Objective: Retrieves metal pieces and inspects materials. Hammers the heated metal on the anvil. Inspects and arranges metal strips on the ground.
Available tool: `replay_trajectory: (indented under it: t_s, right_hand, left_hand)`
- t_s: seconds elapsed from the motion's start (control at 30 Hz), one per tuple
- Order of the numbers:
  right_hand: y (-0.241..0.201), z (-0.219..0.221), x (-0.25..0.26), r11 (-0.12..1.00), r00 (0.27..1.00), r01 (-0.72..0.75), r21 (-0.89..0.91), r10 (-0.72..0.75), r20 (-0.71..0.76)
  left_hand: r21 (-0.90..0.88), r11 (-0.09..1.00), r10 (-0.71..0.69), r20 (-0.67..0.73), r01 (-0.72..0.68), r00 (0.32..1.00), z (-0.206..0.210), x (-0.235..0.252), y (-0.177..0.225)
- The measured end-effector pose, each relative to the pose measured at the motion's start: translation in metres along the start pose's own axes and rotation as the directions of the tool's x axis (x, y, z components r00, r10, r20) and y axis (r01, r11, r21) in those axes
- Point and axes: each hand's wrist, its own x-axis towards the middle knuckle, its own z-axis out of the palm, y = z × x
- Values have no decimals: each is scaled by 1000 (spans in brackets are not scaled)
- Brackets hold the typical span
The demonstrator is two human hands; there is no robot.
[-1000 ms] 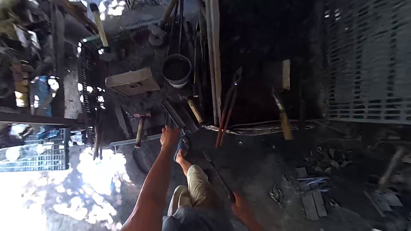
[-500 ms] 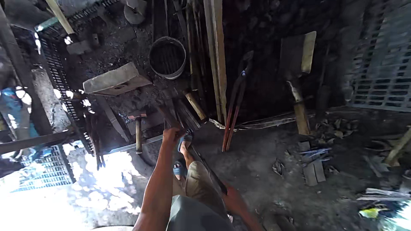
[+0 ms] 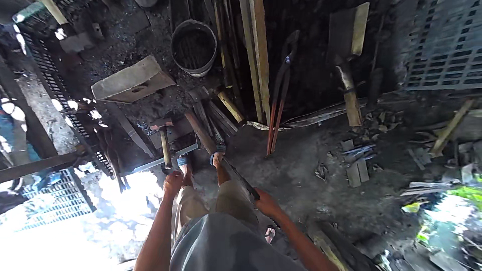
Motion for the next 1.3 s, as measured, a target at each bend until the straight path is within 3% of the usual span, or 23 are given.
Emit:
replay_trajectory:
  t_s: [0.23, 0.43, 0.57, 0.73, 0.9, 1.0, 1.1, 1.17, 1.23, 1.3]
  right_hand:
    - [-31, 57, 23, 999, 994, -1, 40, 5, -107]
    - [-64, 80, 31, 997, 977, -68, 23, 71, -201]
    - [-90, 84, 33, 986, 961, -135, -97, 107, -256]
    - [-108, 81, 33, 967, 929, -210, -145, 152, -336]
    - [-119, 64, 18, 958, 945, -225, -176, 170, -280]
    - [-129, 63, -33, 967, 962, -199, -160, 162, -219]
    - [-135, 75, -75, 977, 937, -164, -135, 112, -330]
    - [-146, 83, -76, 986, 899, -85, -144, 13, -438]
    - [-171, 80, -55, 983, 850, 39, -180, -127, -512]
    - [-209, 68, -20, 962, 806, 166, -217, -259, -532]
  left_hand:
    - [-25, 999, -42, -24, 42, 999, -64, 17, -64]
    - [14, 999, 41, 4, -41, 999, -112, 35, -79]
    - [86, 994, 70, 19, -71, 997, -126, 56, -89]
    - [218, 966, 139, 11, -138, 990, -123, 86, -67]
    - [-51, 991, 115, -127, -123, 985, -88, 122, -32]
    - [-44, 999, 19, -216, -29, 976, -63, 146, -14]
    - [98, 989, -85, -207, 107, 975, -61, 155, 5]
    - [136, 986, -73, -129, 91, 989, -71, 164, 12]
    - [16, 1000, -17, -31, 18, 999, -89, 176, 13]
    - [-268, 962, 50, 3, -48, 999, -113, 177, 12]
